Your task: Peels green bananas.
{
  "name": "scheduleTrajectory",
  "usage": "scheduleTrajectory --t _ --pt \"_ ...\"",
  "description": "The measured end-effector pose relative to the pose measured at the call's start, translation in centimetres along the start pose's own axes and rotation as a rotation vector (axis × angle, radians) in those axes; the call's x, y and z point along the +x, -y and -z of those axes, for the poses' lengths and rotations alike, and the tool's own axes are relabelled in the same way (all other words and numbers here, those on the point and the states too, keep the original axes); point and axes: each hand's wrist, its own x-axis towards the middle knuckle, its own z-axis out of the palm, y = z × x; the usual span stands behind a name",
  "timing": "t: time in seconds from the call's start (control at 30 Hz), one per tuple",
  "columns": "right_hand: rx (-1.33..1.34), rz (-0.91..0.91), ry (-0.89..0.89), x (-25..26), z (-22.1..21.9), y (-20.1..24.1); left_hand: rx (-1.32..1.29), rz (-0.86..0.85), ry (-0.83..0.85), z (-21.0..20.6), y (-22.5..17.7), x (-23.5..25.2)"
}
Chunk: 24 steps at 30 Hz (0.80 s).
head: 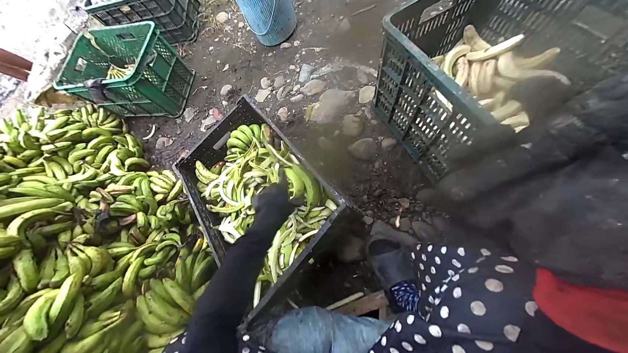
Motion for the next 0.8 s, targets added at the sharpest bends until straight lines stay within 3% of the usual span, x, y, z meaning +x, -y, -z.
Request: scheduleTrajectory --t 0.07,0.13,0.2,0.33,0.4,0.53,0.6,0.7,0.8 --pt "0.201 -0.024 -0.051 0.7 -1.2 -0.3 0.031 0.014 0.047 -1.8 -2.8 2.5" --pt "0.165 0.018 -0.034 1.0 -1.9 -0.1 0.029 0.052 0.066 -2.6 -4.0 3.8" --pt "0.14 0.079 -0.018 1.1 -2.1 -0.2 0.015 0.059 0.025 -3.1 -3.6 4.2" --pt "0.193 0.014 -0.004 1.2 -2.9 -0.6 -0.068 0.061 -0.027 -2.5 -0.7 2.8" --pt "0.192 -0.017 -0.02 1.5 -3.6 -1.0 -0.366 0.038 -0.085 -2.1 1.3 1.9" --pt "0.167 -0.104 -0.023 2.0 -6.6 -1.8 -1.536 -0.001 -0.226 -2.0 5.2 -1.4" --pt "0.175 -0.135 0.038 2.1 -7.9 -3.0 -1.869 -0.093 -0.32 -1.4 7.1 -4.2" --pt "0.128 -0.107 0.043 2.2 -10.5 -4.5 -2.202 -0.46 -0.462 -1.1 9.8 -8.4" --pt "0.06 -0.15 0.086 2.0 -12.7 -6.2 -2.101 -0.596 -0.538 -1.8 12.7 -12.2"
